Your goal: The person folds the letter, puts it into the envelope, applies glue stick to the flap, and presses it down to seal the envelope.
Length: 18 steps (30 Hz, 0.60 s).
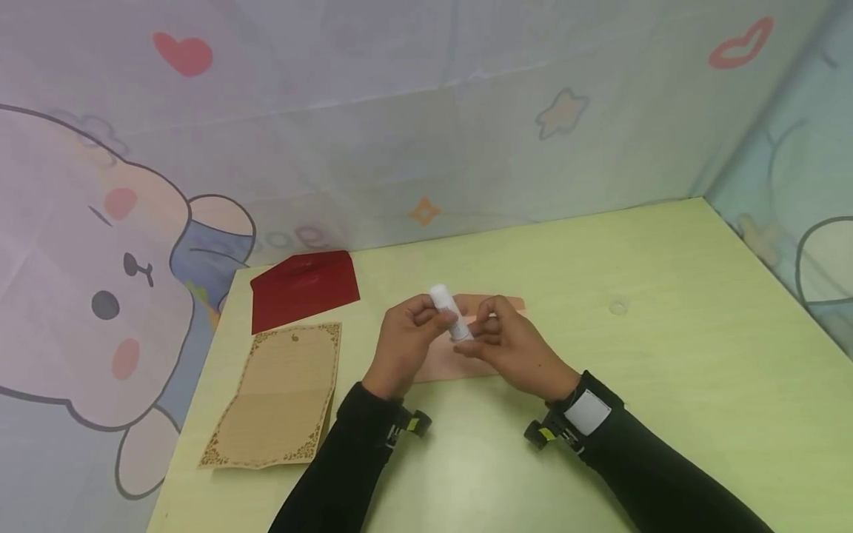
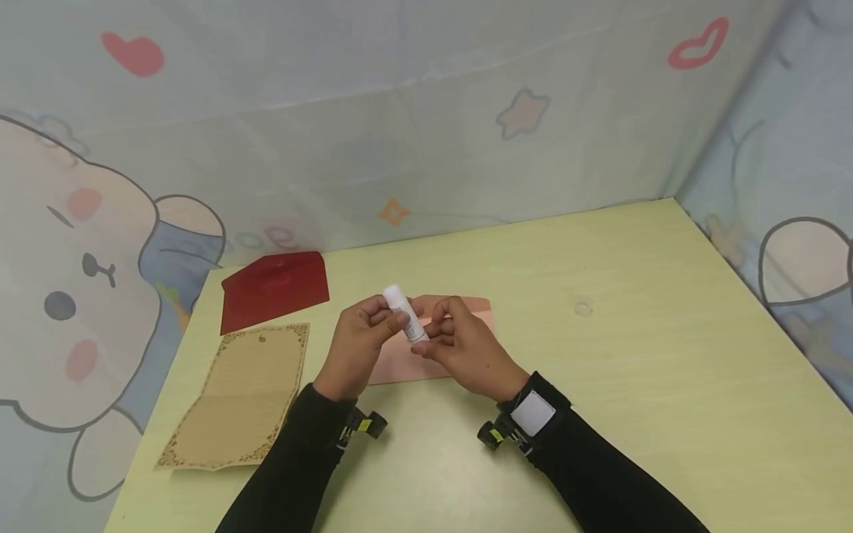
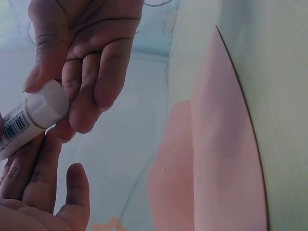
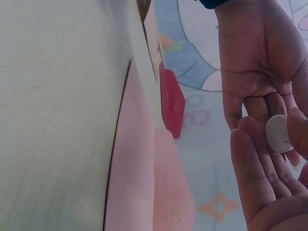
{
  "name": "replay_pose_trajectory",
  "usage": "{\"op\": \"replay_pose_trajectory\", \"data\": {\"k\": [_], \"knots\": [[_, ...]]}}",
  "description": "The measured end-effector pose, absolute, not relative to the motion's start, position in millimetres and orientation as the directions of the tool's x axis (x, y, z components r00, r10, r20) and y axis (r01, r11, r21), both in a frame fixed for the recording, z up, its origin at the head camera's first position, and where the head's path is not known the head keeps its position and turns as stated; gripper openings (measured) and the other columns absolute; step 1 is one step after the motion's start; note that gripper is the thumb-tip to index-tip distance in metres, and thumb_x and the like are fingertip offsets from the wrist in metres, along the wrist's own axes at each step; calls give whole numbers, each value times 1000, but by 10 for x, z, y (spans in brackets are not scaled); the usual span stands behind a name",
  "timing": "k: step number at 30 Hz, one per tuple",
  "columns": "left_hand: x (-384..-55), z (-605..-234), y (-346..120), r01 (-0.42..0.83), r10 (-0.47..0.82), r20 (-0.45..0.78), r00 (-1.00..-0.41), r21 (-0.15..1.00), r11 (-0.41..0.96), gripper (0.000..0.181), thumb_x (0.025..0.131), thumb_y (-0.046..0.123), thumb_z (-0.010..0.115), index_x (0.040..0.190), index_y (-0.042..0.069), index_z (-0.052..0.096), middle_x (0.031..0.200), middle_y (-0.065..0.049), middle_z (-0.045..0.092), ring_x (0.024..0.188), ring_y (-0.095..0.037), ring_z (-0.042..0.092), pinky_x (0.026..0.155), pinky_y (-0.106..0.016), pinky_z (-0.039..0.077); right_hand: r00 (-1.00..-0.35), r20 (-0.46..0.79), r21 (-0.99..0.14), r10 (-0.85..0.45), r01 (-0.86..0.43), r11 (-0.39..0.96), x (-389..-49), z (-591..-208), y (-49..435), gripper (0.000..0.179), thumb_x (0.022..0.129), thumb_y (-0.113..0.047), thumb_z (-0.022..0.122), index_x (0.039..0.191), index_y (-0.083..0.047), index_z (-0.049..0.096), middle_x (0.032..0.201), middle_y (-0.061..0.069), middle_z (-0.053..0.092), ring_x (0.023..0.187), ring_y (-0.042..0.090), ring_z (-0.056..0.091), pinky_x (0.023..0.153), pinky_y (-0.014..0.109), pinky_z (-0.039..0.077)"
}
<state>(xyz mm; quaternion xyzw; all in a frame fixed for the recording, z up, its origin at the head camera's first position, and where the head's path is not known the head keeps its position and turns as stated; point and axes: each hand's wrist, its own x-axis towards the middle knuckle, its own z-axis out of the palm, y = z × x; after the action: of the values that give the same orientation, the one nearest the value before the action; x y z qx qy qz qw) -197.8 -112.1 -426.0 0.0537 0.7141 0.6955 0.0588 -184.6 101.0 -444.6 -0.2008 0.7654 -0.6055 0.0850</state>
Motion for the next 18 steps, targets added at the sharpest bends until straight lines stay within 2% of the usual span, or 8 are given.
{"op": "replay_pose_trajectory", "data": {"k": [4, 8, 11, 13, 15, 16, 18], "knots": [[-1981, -4267, -1110, -4, 149, -5, -989, 1000, 8, 22, 106, 9, 78, 125, -3, 78, 115, -12, 88, 115, -7, 76, 118, -42, 57, -886, 168, -957, -432, -251, 143, -1860, -4466, 1027, 32, 110, -4, 73, 120, -2, 42, 135, 22, 78, 126, 26, 79, 101, 28, 64], [-1986, -4291, -1099, -19, 127, -14, -992, 999, -39, 24, 109, 13, 76, 126, -4, 76, 114, -8, 87, 118, -12, 75, 118, -41, 58, -885, 298, -910, -359, -376, 172, -1832, -4464, 967, 50, 98, -4, 89, 135, -2, 55, 150, 16, 64, 134, 28, 70, 109, 25, 62], [-1972, -4303, -1073, -34, 143, -20, -990, 995, -96, 25, 112, 16, 73, 124, -6, 73, 116, -7, 85, 116, -13, 78, 117, -43, 62, -822, 491, -793, -290, -559, 241, -1802, -4469, 889, 61, 86, 1, 98, 138, -4, 65, 150, 18, 61, 130, 31, 68, 106, 19, 62], [-1965, -4304, -1066, -31, 161, -16, -987, 995, -90, 27, 114, 18, 71, 125, -6, 75, 119, -6, 84, 115, -12, 79, 115, -43, 64, -747, 619, -680, -241, -664, 312, -1805, -4475, 855, 55, 84, 5, 97, 133, -4, 73, 143, 19, 67, 128, 32, 70, 104, 11, 58], [-1965, -4292, -1087, -19, 196, -15, -980, 1000, -16, 32, 116, 24, 68, 129, -4, 77, 125, -10, 84, 119, -16, 80, 116, -47, 64, -684, 704, -595, -192, -715, 366, -1841, -4478, 860, 48, 85, 7, 96, 128, -2, 78, 135, 20, 74, 121, 34, 75, 103, 7, 55], [-1971, -4280, -1117, -1, 221, -14, -975, 998, 59, 34, 117, 28, 67, 133, 0, 78, 131, -10, 84, 123, -18, 81, 118, -49, 62, -676, 719, -585, -161, -714, 384, -1863, -4470, 875, 45, 86, 8, 95, 127, -2, 79, 131, 19, 78, 116, 34, 77, 101, 5, 53], [-1975, -4226, -1203, 83, 243, 10, -970, 952, 295, 37, 117, 35, 66, 135, 6, 82, 133, -9, 84, 127, -22, 80, 118, -50, 62, -699, 709, -618, -94, -680, 395, -1920, -4434, 928, 42, 88, 8, 92, 127, -1, 80, 126, 18, 82, 111, 32, 80, 99, 5, 53]]}}
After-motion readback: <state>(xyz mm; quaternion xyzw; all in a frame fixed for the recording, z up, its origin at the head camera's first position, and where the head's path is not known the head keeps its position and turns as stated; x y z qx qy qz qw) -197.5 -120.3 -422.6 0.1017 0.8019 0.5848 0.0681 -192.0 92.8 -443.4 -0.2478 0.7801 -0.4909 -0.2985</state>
